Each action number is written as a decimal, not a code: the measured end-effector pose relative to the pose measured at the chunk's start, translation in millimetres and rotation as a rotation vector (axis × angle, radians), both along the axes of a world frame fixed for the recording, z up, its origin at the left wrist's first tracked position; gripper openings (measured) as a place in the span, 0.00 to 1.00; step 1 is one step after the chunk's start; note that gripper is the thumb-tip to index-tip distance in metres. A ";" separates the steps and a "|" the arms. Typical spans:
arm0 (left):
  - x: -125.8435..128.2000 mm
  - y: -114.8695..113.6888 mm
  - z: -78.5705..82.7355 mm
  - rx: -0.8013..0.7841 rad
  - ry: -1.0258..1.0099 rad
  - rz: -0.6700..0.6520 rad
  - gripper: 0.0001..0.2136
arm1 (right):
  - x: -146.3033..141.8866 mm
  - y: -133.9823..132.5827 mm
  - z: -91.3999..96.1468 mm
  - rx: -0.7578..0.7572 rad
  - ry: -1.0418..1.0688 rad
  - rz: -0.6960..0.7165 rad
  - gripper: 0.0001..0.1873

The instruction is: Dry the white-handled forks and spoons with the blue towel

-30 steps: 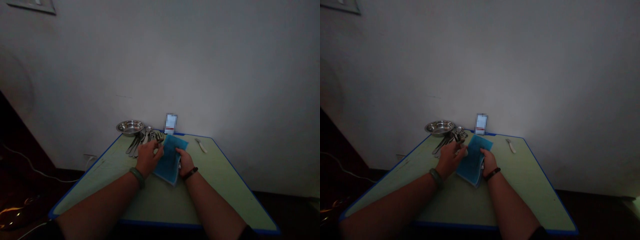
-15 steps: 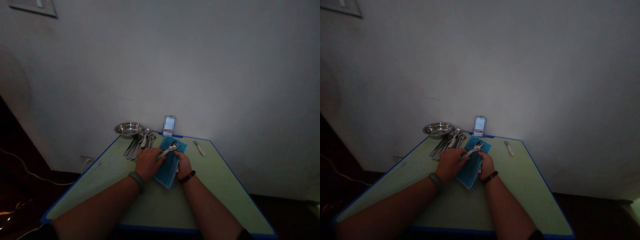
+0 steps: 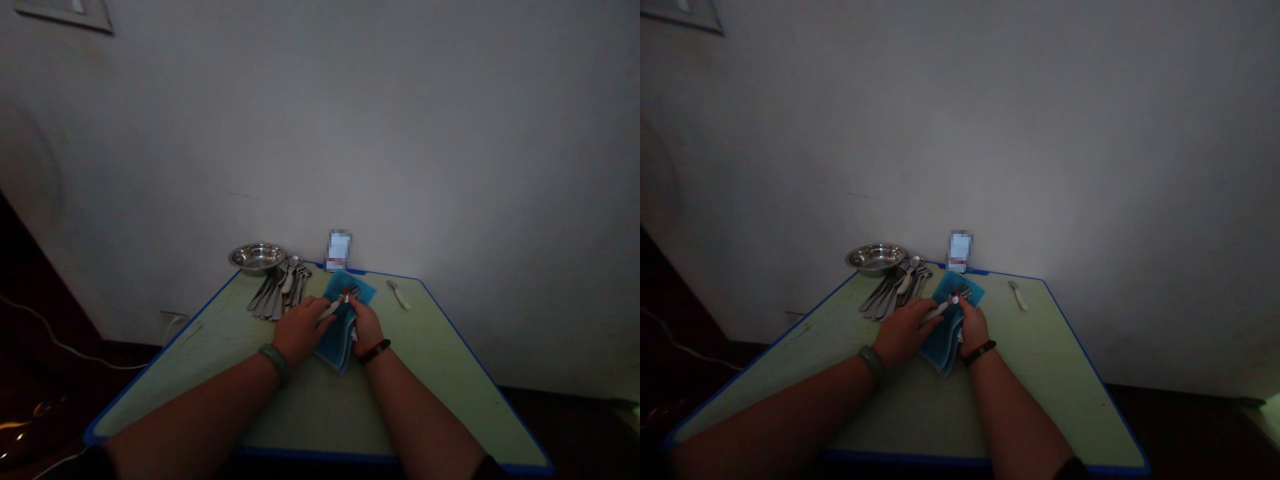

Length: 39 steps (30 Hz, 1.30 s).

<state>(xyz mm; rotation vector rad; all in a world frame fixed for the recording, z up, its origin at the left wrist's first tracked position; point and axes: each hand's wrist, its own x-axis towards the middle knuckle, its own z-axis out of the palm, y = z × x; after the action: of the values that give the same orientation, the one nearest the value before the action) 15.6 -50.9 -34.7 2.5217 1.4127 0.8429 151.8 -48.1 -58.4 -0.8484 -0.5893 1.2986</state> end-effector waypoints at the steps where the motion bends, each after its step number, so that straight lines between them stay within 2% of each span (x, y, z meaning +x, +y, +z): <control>1: 0.3 -0.8 0.1 -0.019 -0.009 0.001 0.13 | -0.4 -0.3 0.9 0.007 -0.003 -0.009 0.13; 4: 0.4 -1.5 0.0 -0.047 -0.040 -0.009 0.14 | -2.2 -2.0 5.3 0.019 0.007 -0.031 0.13; 11: -0.7 3.8 -3.9 -0.123 -0.156 -0.154 0.13 | -3.7 -4.0 9.3 0.038 -0.012 -0.113 0.09; 16: -1.8 2.9 -3.9 -0.201 -0.187 -0.201 0.15 | -2.5 -4.9 11.5 0.057 0.007 -0.198 0.03; 19: -3.1 2.6 -3.8 -0.242 -0.194 -0.210 0.15 | -0.1 -3.3 9.4 0.068 0.025 -0.212 0.03; 24: -4.0 4.6 -6.6 -0.254 -0.180 -0.177 0.16 | 3.6 0.9 3.1 -0.012 0.123 -0.093 0.08; 29: -3.9 4.3 -7.3 -0.242 -0.110 -0.130 0.18 | 4.8 1.1 4.5 -0.090 0.224 0.029 0.10; 35: -3.2 2.3 -6.8 -0.251 -0.070 -0.128 0.20 | 5.3 -1.4 8.5 -0.154 0.262 0.044 0.11; 39: -3.3 2.0 -6.1 -0.254 -0.114 -0.149 0.20 | 5.2 -1.8 8.3 -0.125 0.249 0.012 0.10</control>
<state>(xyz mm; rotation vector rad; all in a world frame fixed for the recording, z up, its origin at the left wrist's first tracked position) 12.3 -48.8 -40.8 2.3152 1.1968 0.7174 157.0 -50.0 -50.1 -0.7710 -0.3192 1.4375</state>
